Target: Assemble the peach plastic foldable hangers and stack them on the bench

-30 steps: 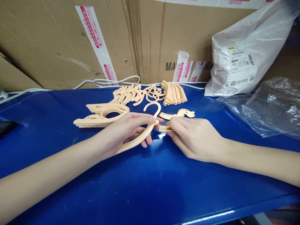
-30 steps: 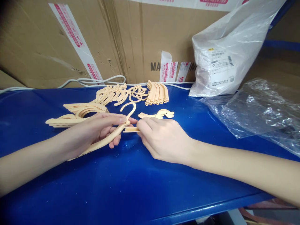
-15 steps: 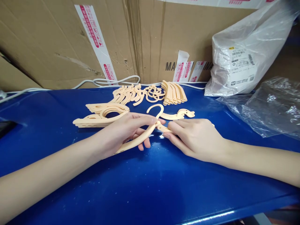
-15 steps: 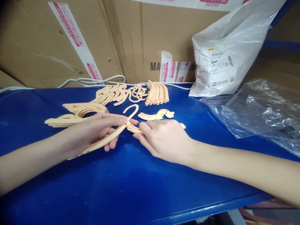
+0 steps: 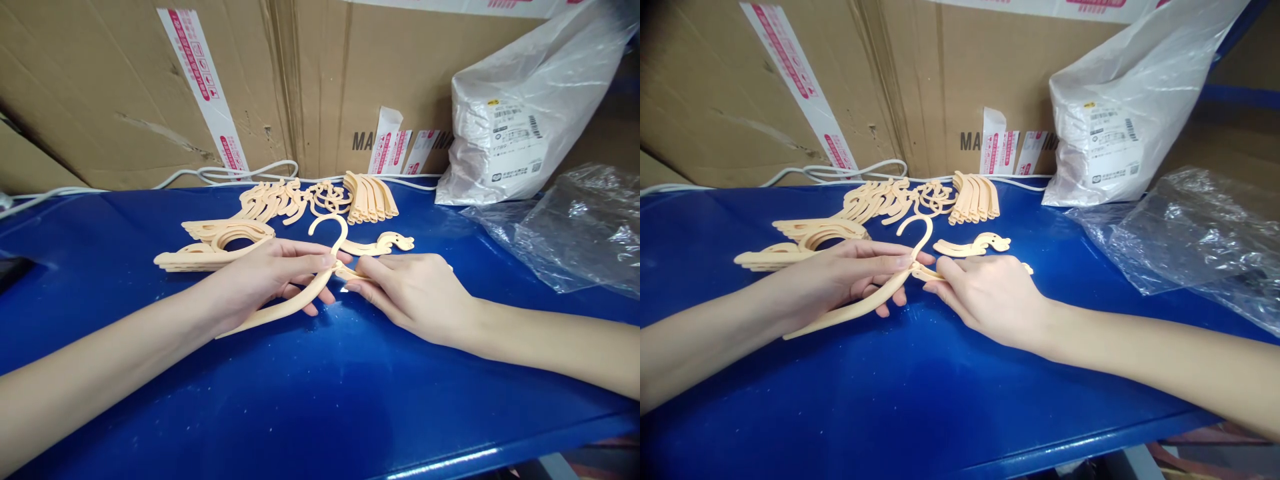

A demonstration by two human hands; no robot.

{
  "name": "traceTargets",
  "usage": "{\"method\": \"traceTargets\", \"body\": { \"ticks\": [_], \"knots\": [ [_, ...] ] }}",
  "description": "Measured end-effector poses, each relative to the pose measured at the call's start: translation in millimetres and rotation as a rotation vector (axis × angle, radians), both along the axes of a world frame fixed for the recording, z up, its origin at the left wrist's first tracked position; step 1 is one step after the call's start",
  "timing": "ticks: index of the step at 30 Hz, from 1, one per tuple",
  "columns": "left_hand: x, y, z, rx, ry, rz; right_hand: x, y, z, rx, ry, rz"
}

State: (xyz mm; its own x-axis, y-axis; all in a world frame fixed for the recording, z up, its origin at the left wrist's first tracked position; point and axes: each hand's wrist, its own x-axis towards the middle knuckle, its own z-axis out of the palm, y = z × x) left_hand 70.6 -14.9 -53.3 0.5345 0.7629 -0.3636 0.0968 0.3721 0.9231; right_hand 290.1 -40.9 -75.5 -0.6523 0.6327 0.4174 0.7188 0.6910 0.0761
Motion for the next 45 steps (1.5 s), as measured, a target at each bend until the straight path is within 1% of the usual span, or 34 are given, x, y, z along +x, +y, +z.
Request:
{"method": "traceTargets", "body": {
  "ticks": [4, 9, 18, 27, 34, 39, 43, 45],
  "knots": [
    [2.7, -1.5, 1.7, -0.007, 0.001, 0.017, 0.7, -0.3, 0.4, -0.012, 0.009, 0.011],
    [4.0, -2.3, 3.5, -0.001, -0.001, 0.027, 1.1, -0.4, 0.7, 0.013, 0.011, 0.023],
    [4.6, -2.6, 4.5, 0.012, 0.029, 0.020, 0.6, -1.8, 0.7, 0.026, -0.033, -0.003],
    [7.1, -3.7, 3.3, 0.026, 0.060, 0.037, 0.6, -0.9, 1.1, -0.038, -0.023, -0.017],
    [6.5, -1.6, 0.9, 0.044, 0.085, 0.006, 0.7, 0.0, 2.4, -0.059, -0.005, 0.006],
    [7.1, -2.9, 1.2, 0.047, 0.070, -0.035, 0.9, 0.6, 3.1, -0.090, 0.061, 0.030],
    [8.3, -3.1, 0.8, 0.078, 0.085, -0.092, 0.6, 1.6, 3.3, -0.071, 0.096, 0.083],
    [8.2, -2.4, 0.3, 0.093, 0.094, -0.119, 0.6, 2.2, 4.3, -0.036, 0.112, 0.117]
  ]
}}
